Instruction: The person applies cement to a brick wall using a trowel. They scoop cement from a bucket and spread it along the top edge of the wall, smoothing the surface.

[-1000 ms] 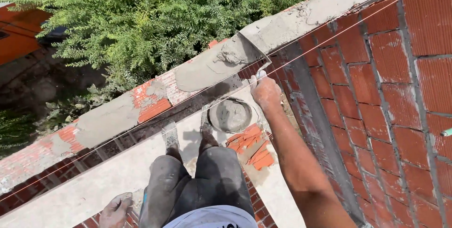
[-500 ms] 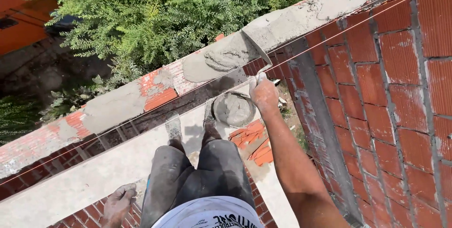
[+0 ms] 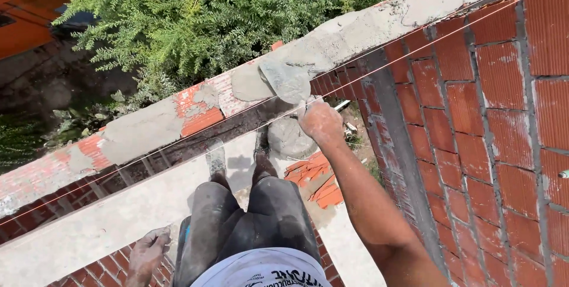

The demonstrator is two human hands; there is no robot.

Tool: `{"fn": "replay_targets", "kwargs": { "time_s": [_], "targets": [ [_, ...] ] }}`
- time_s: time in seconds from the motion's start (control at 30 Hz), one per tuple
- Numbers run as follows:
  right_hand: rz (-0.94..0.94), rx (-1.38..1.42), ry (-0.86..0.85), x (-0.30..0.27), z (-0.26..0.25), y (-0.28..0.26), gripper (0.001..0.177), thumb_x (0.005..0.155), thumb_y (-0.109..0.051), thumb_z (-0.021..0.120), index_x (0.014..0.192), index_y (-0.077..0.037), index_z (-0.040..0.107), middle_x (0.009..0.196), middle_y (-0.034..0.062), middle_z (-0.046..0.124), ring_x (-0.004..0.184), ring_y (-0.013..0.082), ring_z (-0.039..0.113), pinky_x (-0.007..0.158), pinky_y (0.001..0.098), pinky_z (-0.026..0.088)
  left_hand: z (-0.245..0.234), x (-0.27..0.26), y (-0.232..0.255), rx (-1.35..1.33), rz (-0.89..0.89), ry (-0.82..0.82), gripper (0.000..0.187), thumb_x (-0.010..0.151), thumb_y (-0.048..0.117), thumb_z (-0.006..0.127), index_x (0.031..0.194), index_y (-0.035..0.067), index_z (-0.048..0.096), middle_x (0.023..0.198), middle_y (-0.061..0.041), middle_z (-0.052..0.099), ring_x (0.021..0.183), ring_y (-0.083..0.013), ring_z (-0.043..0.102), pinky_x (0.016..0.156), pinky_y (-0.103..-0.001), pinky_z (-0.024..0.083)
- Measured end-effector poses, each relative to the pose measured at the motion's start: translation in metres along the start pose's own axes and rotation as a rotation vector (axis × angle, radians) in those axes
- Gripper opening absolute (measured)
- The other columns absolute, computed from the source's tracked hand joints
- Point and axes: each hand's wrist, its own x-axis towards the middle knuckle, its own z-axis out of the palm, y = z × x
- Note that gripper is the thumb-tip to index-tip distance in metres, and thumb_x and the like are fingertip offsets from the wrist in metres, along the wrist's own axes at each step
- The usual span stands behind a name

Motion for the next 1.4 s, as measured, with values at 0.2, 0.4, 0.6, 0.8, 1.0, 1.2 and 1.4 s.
{"fn": "replay_targets", "kwargs": {
  "time_s": [0.2,0.4,0.6,0.8,1.0,1.2,1.4],
  "targets": [
    [0.214,0.239,-0.050,0.102,0.011,0.088,0.067,0.115,-0.062,0.053,0.150,-0.007,0.072,0.159,0.0277,0.067,0.142,0.0490,0.067,0.124,0.0586,0.051,-0.008,-0.029,-0.006,-0.095,-0.013,0.023,0.043,0.110,0.044,0.079,0.139,0.014,0.091,0.120,-0.010,0.091,0.108,-0.0265,0.083,0.102,-0.042,0.063],
    [0.109,0.539,-0.236,0.054,0.011,0.024,0.043,0.111,-0.049,0.060,0.095,-0.014,0.077,0.088,0.0032,0.070,0.075,0.0177,0.060,0.071,0.0372,0.050,0.004,-0.008,-0.039,-0.097,-0.001,0.012,0.041,0.110,0.045,0.078,0.134,0.015,0.093,0.114,-0.008,0.091,0.100,-0.0261,0.084,0.093,-0.042,0.065],
    [-0.047,0.288,-0.322,0.008,0.056,-0.049,0.065,0.110,-0.060,0.046,0.099,-0.001,0.068,0.108,0.0244,0.077,0.098,0.0379,0.073,0.092,0.0561,0.054,0.001,-0.030,-0.018,0.113,-0.047,-0.018,0.042,0.111,0.053,0.073,0.144,0.031,0.089,0.128,0.000,0.095,0.103,-0.0227,0.081,0.105,-0.042,0.060],
    [-0.039,0.014,-0.075,0.061,0.020,0.012,0.073,0.116,-0.069,0.048,0.131,-0.006,0.081,0.129,0.0261,0.082,0.121,0.0476,0.079,0.103,0.0585,0.063,-0.017,-0.062,0.027,-0.072,-0.053,-0.002,0.047,0.114,0.040,0.073,0.157,0.019,0.079,0.140,-0.015,0.087,0.125,-0.0313,0.080,0.114,-0.054,0.062],
    [0.130,0.216,-0.021,0.146,0.034,0.075,0.070,0.109,-0.058,0.051,0.130,0.001,0.082,0.135,0.0311,0.080,0.123,0.0484,0.077,0.107,0.0593,0.056,-0.010,-0.037,-0.003,-0.123,-0.013,0.001,0.044,0.113,0.040,0.075,0.148,0.015,0.085,0.134,-0.017,0.087,0.118,-0.0329,0.081,0.107,-0.054,0.065],
    [0.044,0.400,-0.272,0.016,0.054,-0.055,0.058,0.121,-0.050,0.048,0.109,-0.001,0.078,0.118,0.0223,0.083,0.111,0.0372,0.080,0.106,0.0546,0.064,0.008,0.008,-0.040,0.194,-0.076,-0.011,0.034,0.110,0.040,0.074,0.141,0.038,0.087,0.117,-0.001,0.094,0.101,-0.0226,0.084,0.097,-0.045,0.067],
    [0.095,0.206,-0.284,0.008,-0.007,-0.004,0.038,0.103,-0.016,0.047,0.105,-0.006,0.084,0.114,0.0181,0.082,0.111,0.0429,0.079,0.098,0.0504,0.066,0.013,-0.014,0.010,-0.260,0.089,0.035,0.032,0.113,0.030,0.080,0.126,0.002,0.088,0.091,-0.019,0.082,0.081,-0.0273,0.075,0.064,-0.036,0.050]
  ]
}}
